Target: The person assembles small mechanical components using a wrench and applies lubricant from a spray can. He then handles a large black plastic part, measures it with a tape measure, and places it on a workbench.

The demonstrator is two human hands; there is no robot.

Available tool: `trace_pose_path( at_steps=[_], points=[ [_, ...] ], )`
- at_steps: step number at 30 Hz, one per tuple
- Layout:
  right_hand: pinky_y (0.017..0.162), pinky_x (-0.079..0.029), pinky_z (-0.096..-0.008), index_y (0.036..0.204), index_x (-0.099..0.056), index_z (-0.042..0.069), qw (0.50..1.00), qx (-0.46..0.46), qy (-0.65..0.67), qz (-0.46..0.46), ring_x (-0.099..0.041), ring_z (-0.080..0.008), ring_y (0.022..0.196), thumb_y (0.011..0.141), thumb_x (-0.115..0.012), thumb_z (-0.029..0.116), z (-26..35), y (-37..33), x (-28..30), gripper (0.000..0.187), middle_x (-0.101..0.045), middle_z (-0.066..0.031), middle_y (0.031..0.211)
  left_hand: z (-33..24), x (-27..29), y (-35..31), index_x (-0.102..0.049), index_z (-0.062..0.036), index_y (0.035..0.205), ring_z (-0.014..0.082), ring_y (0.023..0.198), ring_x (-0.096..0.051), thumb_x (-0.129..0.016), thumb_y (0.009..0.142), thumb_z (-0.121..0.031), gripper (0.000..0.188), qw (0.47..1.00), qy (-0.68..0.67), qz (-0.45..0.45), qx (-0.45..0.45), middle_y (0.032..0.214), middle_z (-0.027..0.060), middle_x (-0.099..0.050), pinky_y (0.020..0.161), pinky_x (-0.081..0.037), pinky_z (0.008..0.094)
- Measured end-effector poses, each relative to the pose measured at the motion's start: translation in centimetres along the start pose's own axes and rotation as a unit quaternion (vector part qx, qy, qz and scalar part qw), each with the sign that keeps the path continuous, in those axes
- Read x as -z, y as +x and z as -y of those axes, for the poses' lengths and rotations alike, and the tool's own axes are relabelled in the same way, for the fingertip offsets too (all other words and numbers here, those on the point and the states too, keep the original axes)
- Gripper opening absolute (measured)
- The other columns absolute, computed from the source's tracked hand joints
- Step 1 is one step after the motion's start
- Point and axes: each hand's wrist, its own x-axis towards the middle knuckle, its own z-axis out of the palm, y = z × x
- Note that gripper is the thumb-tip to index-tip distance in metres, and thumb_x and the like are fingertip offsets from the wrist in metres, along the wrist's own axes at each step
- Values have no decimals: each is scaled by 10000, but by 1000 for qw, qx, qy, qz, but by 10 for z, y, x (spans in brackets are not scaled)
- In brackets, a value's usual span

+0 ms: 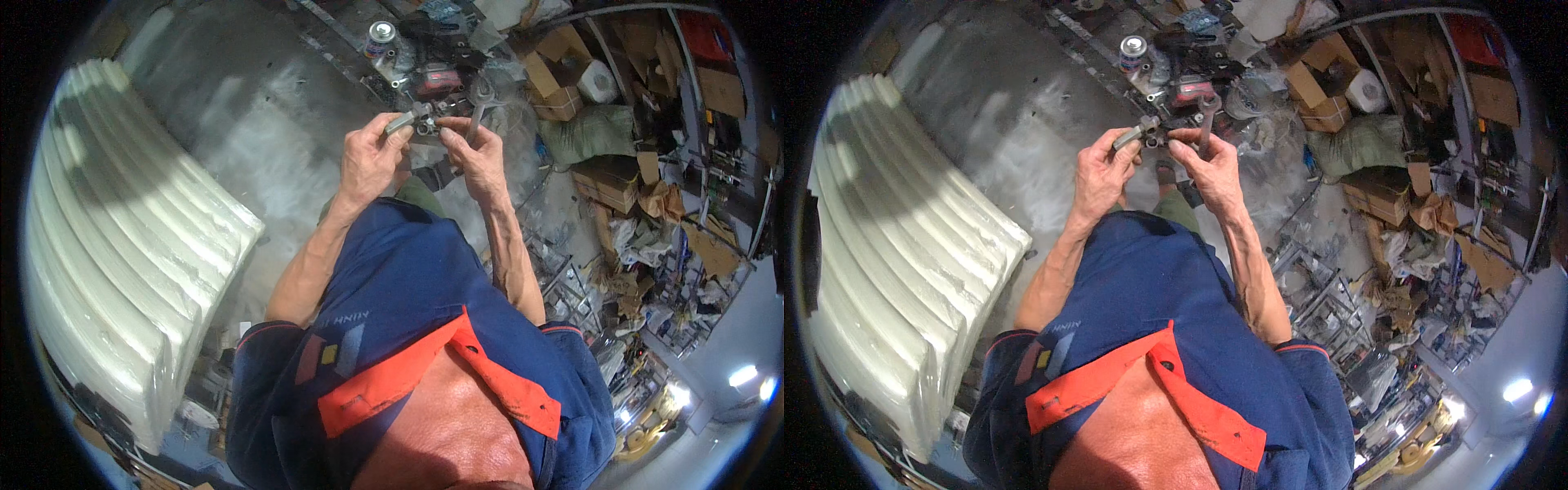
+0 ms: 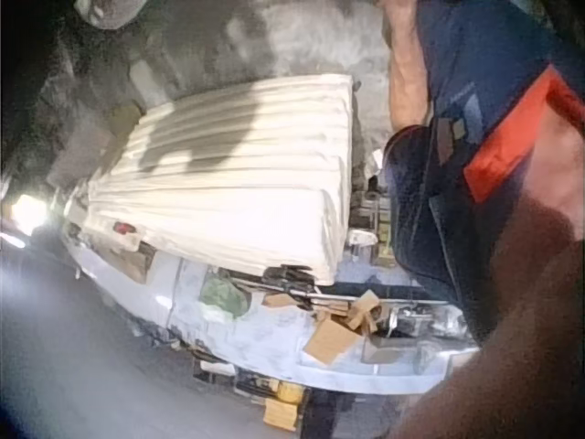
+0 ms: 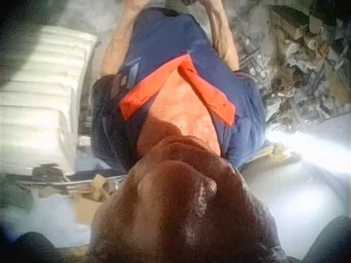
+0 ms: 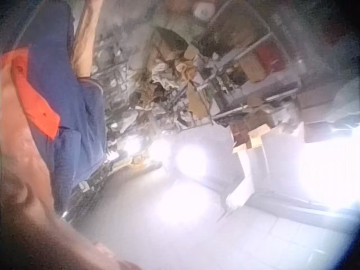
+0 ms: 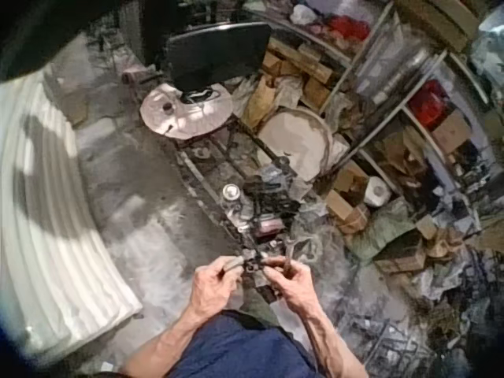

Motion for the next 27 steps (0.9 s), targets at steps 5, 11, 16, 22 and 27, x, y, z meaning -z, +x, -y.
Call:
trace_pose_path(
  at_steps=[5, 11, 16, 22, 27],
  points=[
    [539, -304, -224, 1106, -704, -1, 998, -37, 19, -40, -410, -34, 601, 936, -746, 182, -2, -9, 13, 254, -556, 53, 736, 5, -17, 5, -712, -32, 1141, 49, 591, -552, -706, 972, -200, 239, 999, 6, 46, -5, 687, 1, -647, 532, -452, 256],
    [551, -324, -222, 1086, -726, 15, 997, -26, 24, -66, -431, -27, 617, 938, -735, 176, -7, -23, 34, 219, -556, 73, 724, 11, -34, 15, -705, -32, 1148, 49, 585, -533, -699, 977, -186, 231, 995, 8, 97, -38, 686, 0, -636, 534, -451, 254],
    [572, -346, -217, 1100, -722, 13, 994, -47, 30, -93, -457, -25, 640, 939, -735, 165, -2, -28, 42, 222, -578, 65, 743, 15, -46, 20, -705, -31, 1149, 45, 598, -533, -693, 979, -168, 219, 991, 8, 127, -30, 705, -8, -639, 546, -448, 241],
    [645, -463, -275, 1187, -676, -27, 978, 53, -118, -165, -556, -99, 750, 972, -671, 164, 12, -26, 48, 288, -670, -17, 870, 18, -50, 28, -669, -18, 1170, 27, 561, -480, -645, 1018, -194, 234, 968, -134, 176, 119, 768, 35, -641, 497, -403, 218],
    [735, -525, -388, 1177, -677, -11, 908, 52, -389, -150, -676, -275, 787, 943, -615, 84, 24, -34, 62, 260, -698, -179, 856, 21, -45, 34, -626, -12, 1148, 24, 508, -432, -617, 1032, -190, 212, 926, -252, 166, 228, 778, 46, -634, 440, -355, 216]
  ],
)
